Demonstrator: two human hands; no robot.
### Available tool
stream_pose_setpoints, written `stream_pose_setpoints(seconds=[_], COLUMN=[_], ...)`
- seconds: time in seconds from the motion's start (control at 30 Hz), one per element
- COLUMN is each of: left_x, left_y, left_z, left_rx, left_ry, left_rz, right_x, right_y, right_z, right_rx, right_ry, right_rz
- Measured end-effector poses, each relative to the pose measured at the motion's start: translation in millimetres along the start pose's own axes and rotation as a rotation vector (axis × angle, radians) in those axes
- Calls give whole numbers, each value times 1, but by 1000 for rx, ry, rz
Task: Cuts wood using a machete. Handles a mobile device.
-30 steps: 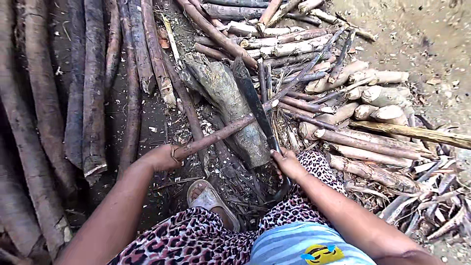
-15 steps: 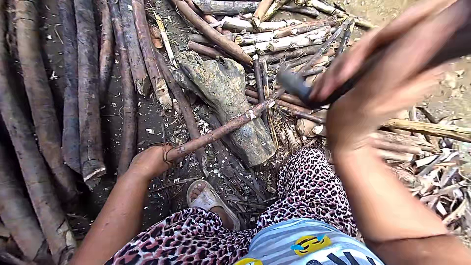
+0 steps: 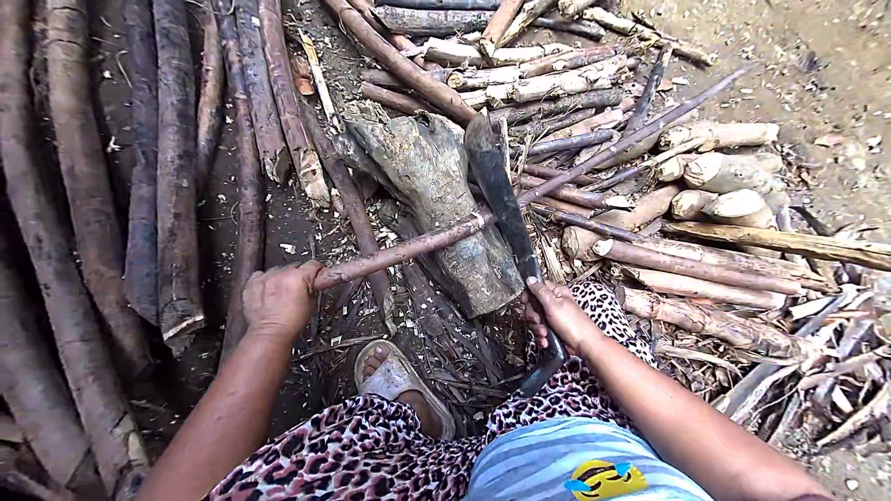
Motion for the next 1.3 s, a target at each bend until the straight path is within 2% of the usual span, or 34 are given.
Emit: stream_pose_setpoints(seconds=[0.1, 0.23, 0.33, 0.4, 0.43, 0.47, 0.5, 0.53, 0.6, 0.63, 0.67, 0.73, 0.8, 0.87, 1.0, 1.07, 1.17, 1.3], left_x=[0, 2, 6, 8, 8, 9, 9, 10, 14, 16, 18, 20, 20, 13, 2, 3, 8, 15], left_y=[-4, -12, -13, -12, -11, -10, -9, -9, -7, -4, -1, 8, 21, 19, 21, 21, 9, 4], left_z=[-6, -7, -3, 0, 2, 4, 6, 7, 9, 11, 12, 10, 16, 13, 17, 18, 19, 22], left_rx=[-30, -40, -54, -63, -60, -67, -82, -97, -113, -112, -92, 136, 431, 618, 625, 616, 657, 685], left_ry=[-14, -18, -8, -15, -13, -18, -29, -39, -46, -49, -52, -17, 31, 15, -3, -17, 4, -40], left_rz=[-32, -51, -60, -39, -32, -32, -29, -26, -31, -38, -59, -140, -298, -434, -369, -412, -466, -505], right_x=[34, 106, 167, 187, 181, 157, 116, 62, -24, -38, -40, -39, -31, -32, -21, -5, 36, 118], right_y=[5, 4, -3, -11, -15, -19, -21, -21, -20, -22, -24, -26, -23, -18, -8, -3, -5, -14], right_z=[-26, -77, -101, -93, -82, -66, -42, -15, 29, 40, 45, 41, 40, 39, 33, 19, -16, -75], right_rx=[-44, -19, -137, -239, -320, -407, -481, -508, -374, -277, -211, -129, -105, -120, -152, -168, -181, -62], right_ry=[307, 966, 1405, 1572, 1579, 1511, 1332, 1068, 492, 243, 92, -54, -59, -14, 114, 234, 547, 1216], right_rz=[-114, -28, 38, 156, 126, 21, -141, -321, -577, -626, -626, -513, -375, -316, -361, -388, -368, -154])
Point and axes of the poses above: each hand's wrist, its own z-axis towards the middle knuckle, its own y-axis out of the back of the hand, x = y × z, the point moved 1 cm from there along z, towards the middle knuckle, and after that the axes turned 8 degrees about -y, right-handed, at the moved point
